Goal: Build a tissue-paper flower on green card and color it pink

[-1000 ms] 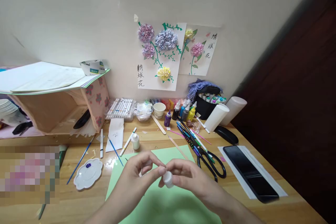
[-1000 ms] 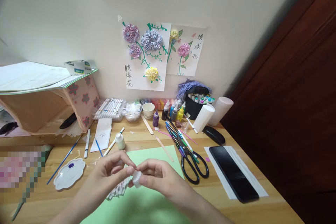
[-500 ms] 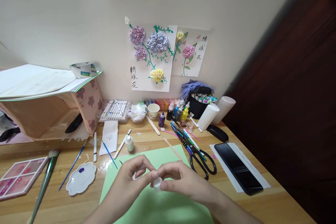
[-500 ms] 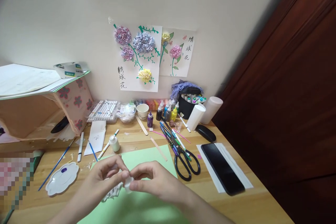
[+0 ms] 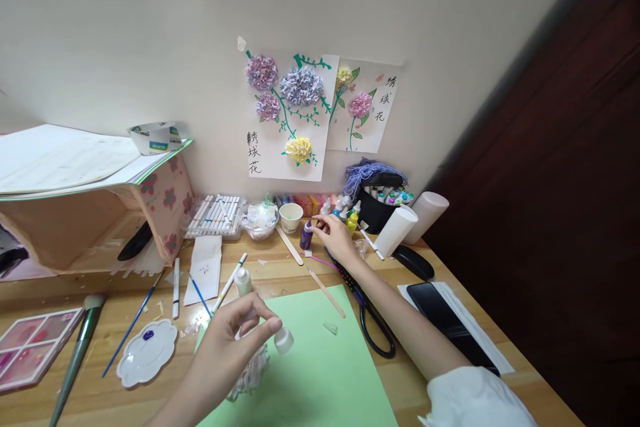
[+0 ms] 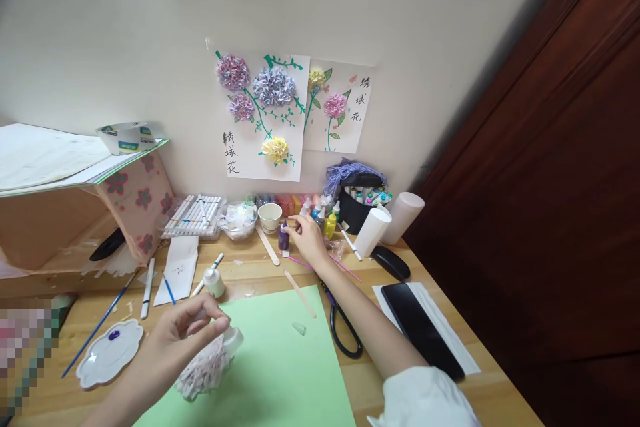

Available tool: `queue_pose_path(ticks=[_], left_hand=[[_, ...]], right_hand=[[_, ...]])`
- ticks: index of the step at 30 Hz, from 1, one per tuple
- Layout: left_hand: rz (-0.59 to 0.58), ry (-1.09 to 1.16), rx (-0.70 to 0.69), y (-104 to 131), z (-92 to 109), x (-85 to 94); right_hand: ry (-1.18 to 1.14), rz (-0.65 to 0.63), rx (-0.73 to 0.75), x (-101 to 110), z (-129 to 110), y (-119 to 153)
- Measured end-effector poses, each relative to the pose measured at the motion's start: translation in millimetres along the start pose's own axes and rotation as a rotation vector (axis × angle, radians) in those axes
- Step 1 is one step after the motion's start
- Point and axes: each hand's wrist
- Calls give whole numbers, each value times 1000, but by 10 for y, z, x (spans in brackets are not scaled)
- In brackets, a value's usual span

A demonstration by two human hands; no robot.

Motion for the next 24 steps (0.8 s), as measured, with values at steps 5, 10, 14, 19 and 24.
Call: queue_pose_path(ticks=[5, 10, 14, 19, 24], left_hand=[[59, 21, -18, -17, 10, 29], [74, 26, -3, -41, 10, 37], [29, 28, 5, -61, -14, 66], [10, 57, 37, -92, -68, 91], [45, 168, 79, -117, -50, 104]], right_hand=[[-3, 18, 72, -175, 50, -111], [-53, 39, 101, -186, 66, -121], [-110, 48, 123, -140, 86, -160], [-137, 93, 141, -124, 78, -207], [-108, 152, 150, -246, 74, -217]])
Point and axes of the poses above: each hand's wrist, its own y-axis away from the middle knuckle, its own x-axis out of the back of the hand, z = x × y, and after that the axes turned 8 degrees about y, right-handed
